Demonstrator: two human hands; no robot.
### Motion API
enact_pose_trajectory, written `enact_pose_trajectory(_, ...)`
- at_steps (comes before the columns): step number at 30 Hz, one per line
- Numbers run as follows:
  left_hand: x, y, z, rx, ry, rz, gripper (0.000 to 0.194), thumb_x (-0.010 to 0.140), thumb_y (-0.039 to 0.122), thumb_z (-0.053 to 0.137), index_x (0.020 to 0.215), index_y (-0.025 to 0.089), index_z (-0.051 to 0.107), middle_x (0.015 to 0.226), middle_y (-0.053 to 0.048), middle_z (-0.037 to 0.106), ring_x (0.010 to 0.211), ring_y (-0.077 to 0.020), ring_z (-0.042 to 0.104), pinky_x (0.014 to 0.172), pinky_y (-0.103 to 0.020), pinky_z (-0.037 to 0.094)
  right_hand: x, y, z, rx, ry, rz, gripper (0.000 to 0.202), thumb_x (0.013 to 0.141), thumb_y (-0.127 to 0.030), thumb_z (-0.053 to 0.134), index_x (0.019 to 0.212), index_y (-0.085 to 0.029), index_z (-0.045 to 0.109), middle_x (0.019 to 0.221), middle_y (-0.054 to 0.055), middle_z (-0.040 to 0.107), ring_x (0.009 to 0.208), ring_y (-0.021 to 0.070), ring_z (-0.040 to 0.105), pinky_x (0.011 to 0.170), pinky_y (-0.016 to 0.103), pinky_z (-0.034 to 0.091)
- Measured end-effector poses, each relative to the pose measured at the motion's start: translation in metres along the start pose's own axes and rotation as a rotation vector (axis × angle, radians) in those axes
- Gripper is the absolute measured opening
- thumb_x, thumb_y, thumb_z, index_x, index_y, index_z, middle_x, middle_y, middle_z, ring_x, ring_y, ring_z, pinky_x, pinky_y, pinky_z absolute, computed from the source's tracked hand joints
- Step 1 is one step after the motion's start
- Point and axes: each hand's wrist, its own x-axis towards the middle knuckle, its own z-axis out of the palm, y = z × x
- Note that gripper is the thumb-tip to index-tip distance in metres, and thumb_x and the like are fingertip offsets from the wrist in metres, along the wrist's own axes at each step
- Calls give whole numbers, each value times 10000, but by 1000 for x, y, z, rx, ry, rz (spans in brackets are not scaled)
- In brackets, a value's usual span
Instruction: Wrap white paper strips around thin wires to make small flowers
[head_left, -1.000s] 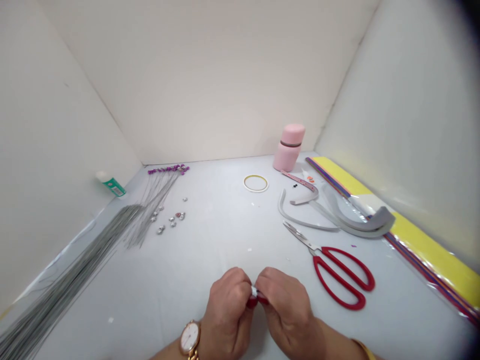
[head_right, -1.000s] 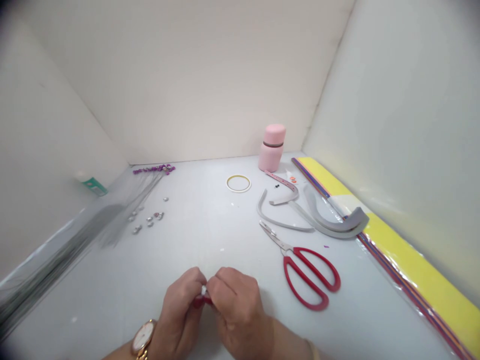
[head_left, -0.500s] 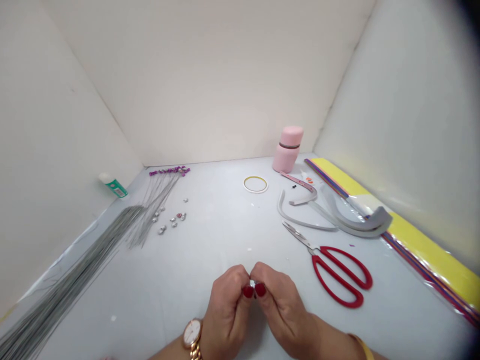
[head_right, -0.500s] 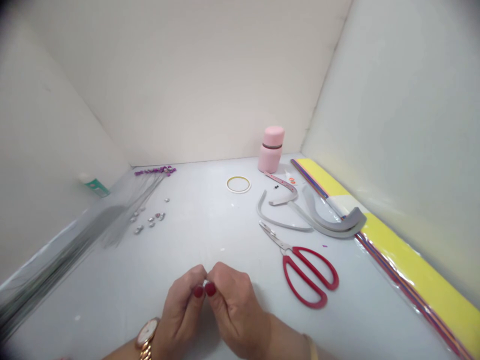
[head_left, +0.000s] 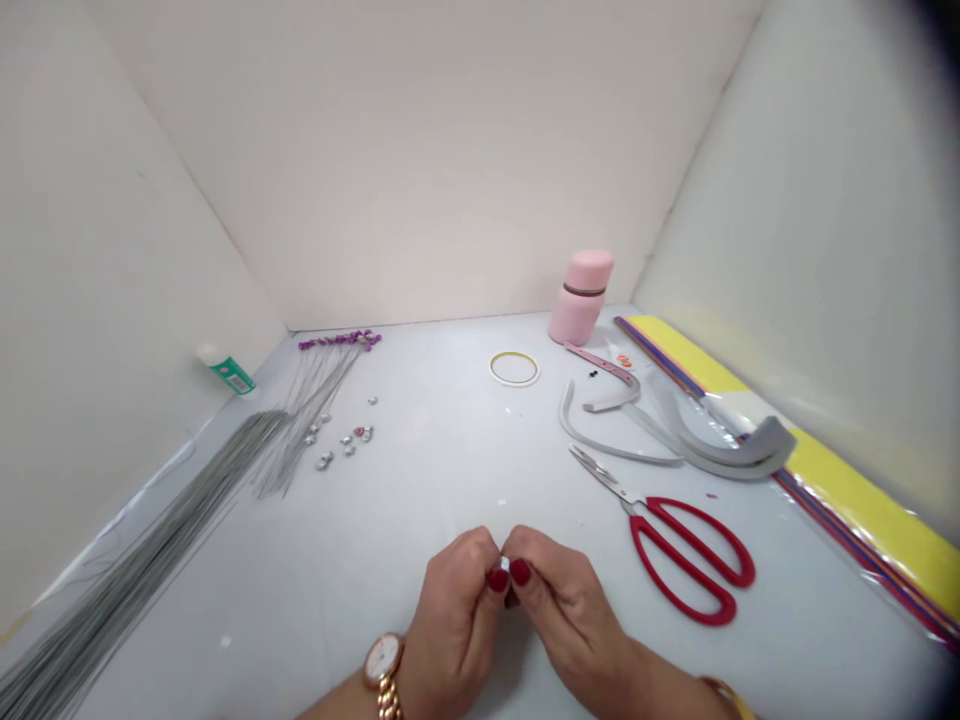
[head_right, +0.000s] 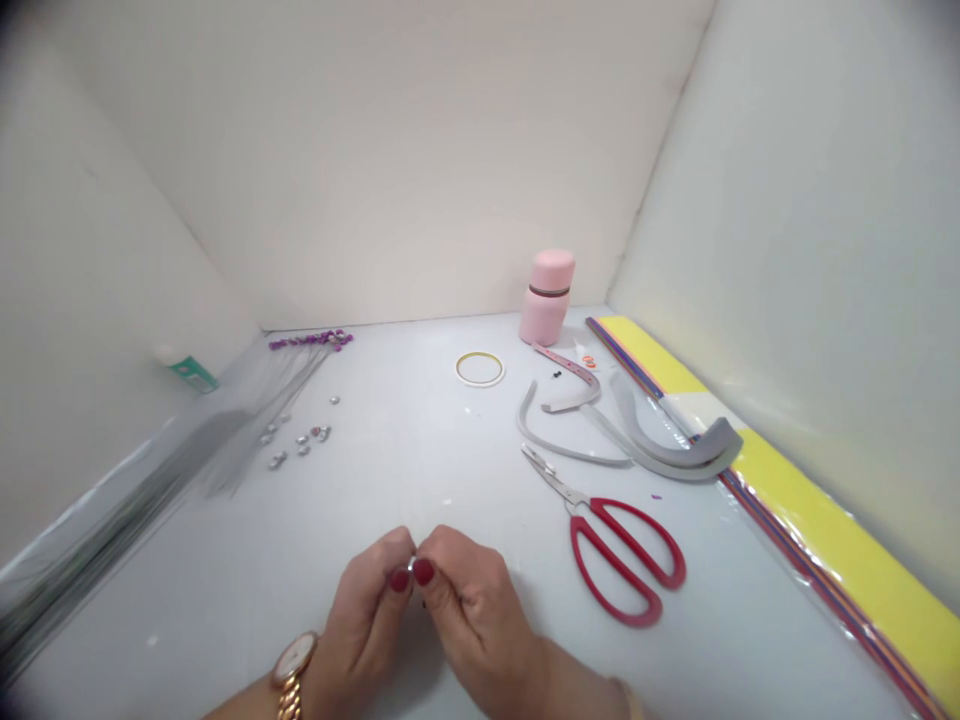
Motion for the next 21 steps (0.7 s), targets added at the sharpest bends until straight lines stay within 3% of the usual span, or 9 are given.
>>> enact_pose_trajectory(5,2,-1,-1,-58,-17,-91,207,879,212,312,694,203,404,618,15,447,560,-120,441,541,-231,361,-2,0,1,85,-11,86,285,899,-313,283,688,-185,426,633,-5,428,580,122,434,553,245,374)
enact_pose_trajectory(13,4,2,-4,-57,-21,-95,111,863,167,347,806,202,434,661,24,462,581,-110,451,560,-222,365,2,-1,-1,127,12,127,279,891,-334,319,692,-180,440,625,-10,430,577,119,430,552,241,368)
enact_pose_trajectory(21,5,2,-3,-159,-39,-190,85,869,171,363,834,198,436,653,19,505,581,-118,502,567,-239,409,3,0,1,249,22,242,281,892,-342,339,700,-173,453,604,-18,437,572,112,433,562,236,364)
